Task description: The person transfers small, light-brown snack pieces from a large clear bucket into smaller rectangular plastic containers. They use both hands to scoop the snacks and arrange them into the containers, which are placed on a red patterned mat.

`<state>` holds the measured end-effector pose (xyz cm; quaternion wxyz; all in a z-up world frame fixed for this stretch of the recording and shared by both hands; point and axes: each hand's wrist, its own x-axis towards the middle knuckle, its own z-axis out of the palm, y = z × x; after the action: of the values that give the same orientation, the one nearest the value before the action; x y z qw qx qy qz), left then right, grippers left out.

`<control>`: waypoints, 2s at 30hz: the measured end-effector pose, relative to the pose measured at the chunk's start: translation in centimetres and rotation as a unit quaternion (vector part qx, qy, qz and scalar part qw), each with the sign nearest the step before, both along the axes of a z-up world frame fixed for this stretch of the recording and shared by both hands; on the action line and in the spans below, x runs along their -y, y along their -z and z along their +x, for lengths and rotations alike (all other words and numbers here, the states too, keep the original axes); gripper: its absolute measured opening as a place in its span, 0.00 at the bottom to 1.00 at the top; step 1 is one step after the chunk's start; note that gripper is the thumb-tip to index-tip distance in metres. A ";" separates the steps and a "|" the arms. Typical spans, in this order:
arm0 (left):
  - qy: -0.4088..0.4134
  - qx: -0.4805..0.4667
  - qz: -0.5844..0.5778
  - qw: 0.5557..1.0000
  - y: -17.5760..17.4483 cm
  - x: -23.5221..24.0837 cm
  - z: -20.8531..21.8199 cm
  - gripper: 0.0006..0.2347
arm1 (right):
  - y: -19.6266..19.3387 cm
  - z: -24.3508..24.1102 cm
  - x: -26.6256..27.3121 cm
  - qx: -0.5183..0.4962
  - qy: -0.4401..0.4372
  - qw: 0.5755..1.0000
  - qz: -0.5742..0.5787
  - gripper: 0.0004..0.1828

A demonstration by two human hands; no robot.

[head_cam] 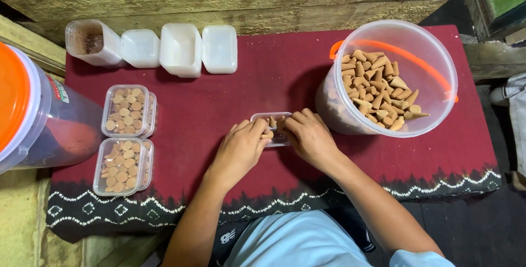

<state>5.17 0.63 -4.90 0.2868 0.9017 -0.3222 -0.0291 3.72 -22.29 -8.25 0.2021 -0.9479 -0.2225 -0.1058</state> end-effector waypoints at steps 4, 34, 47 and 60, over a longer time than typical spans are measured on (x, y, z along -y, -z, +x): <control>-0.009 0.049 0.043 0.998 0.9 1.3 0.2 0.07 | 0.4 0.2 0.0 0.007 0.019 1.000 -0.021 0.07; -0.014 0.004 0.102 0.995 2.8 2.9 2.2 0.07 | 1.2 0.6 -0.4 -0.072 0.064 0.994 -0.044 0.09; -0.014 0.033 0.130 0.991 4.2 3.5 2.5 0.07 | 1.2 0.7 -0.5 -0.083 0.083 0.991 -0.065 0.08; 0.016 0.031 0.122 0.992 3.2 3.2 2.8 0.09 | 0.5 0.5 -0.5 -0.101 0.080 0.988 -0.083 0.08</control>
<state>7.92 -2.60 -8.06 0.1637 0.9251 -0.3396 -0.0453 4.17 -21.82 -8.73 0.1356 -0.9818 -0.1327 -0.0064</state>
